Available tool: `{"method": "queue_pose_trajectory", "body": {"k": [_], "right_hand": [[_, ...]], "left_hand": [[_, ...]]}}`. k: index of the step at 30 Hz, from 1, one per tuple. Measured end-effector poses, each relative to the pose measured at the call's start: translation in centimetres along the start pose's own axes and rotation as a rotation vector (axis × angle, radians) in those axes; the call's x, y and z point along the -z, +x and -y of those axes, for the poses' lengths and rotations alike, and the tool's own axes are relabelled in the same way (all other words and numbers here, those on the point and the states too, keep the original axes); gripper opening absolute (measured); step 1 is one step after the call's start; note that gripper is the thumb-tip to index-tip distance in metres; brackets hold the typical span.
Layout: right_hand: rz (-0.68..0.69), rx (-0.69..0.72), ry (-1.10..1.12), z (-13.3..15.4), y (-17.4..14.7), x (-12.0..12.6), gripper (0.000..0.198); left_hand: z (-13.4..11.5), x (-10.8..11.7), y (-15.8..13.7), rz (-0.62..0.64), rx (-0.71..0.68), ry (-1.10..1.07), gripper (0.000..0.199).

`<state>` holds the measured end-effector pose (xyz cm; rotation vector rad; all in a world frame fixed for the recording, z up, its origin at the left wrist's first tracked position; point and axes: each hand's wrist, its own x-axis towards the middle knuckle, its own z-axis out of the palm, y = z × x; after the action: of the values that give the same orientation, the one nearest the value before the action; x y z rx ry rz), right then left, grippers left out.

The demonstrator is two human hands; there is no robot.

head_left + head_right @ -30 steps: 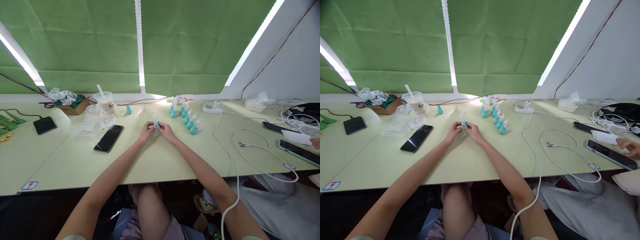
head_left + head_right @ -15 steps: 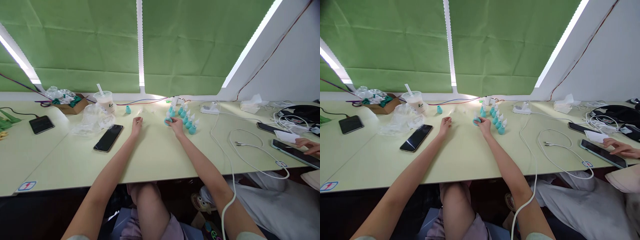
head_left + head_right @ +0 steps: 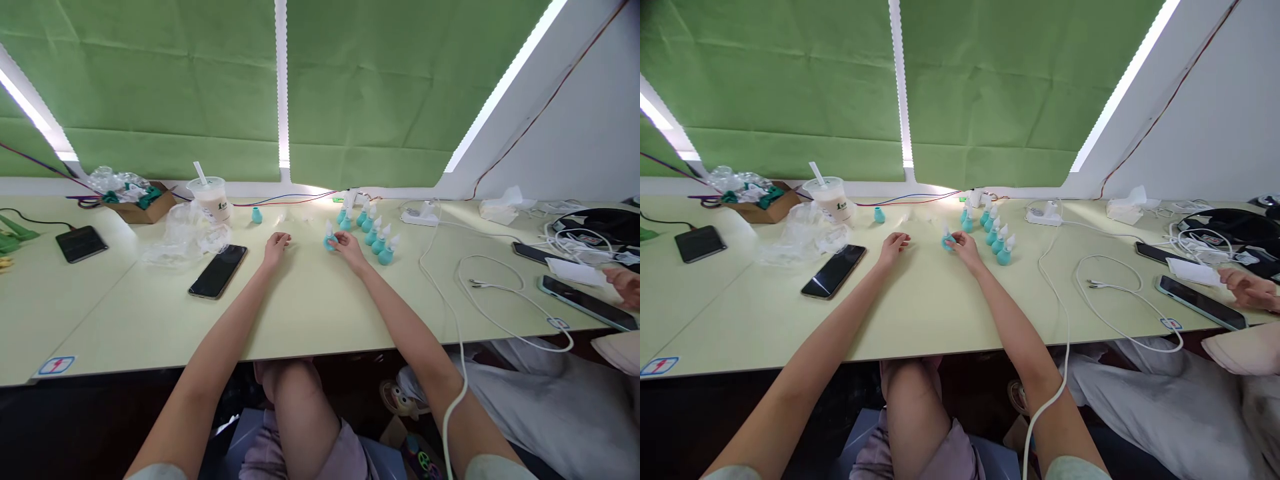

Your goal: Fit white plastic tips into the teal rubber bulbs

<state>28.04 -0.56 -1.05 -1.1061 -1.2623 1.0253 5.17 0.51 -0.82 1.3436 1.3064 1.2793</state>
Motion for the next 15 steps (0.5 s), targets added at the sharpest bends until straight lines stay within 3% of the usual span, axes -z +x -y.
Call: {"method": "queue_pose_trajectory", "body": {"k": [6,10,15], "right_hand": [[0.275,0.017,-0.060,0.0,-1.3,-1.6,0.043],[0.485,0.038,-0.146,0.1,-2.4,-3.4,0.037],[0.556,0.009,-0.195,0.8,-3.0,-3.9,0.033]], "left_hand": [[-2.4,-2.1,-2.5,0.141,-0.352,0.066,0.042],[-3.2,-2.9,-3.3,0.162,-0.337,0.058,0.026],[-3.3,-2.6,-3.2,0.239,-0.311,0.012,0.024]]}}
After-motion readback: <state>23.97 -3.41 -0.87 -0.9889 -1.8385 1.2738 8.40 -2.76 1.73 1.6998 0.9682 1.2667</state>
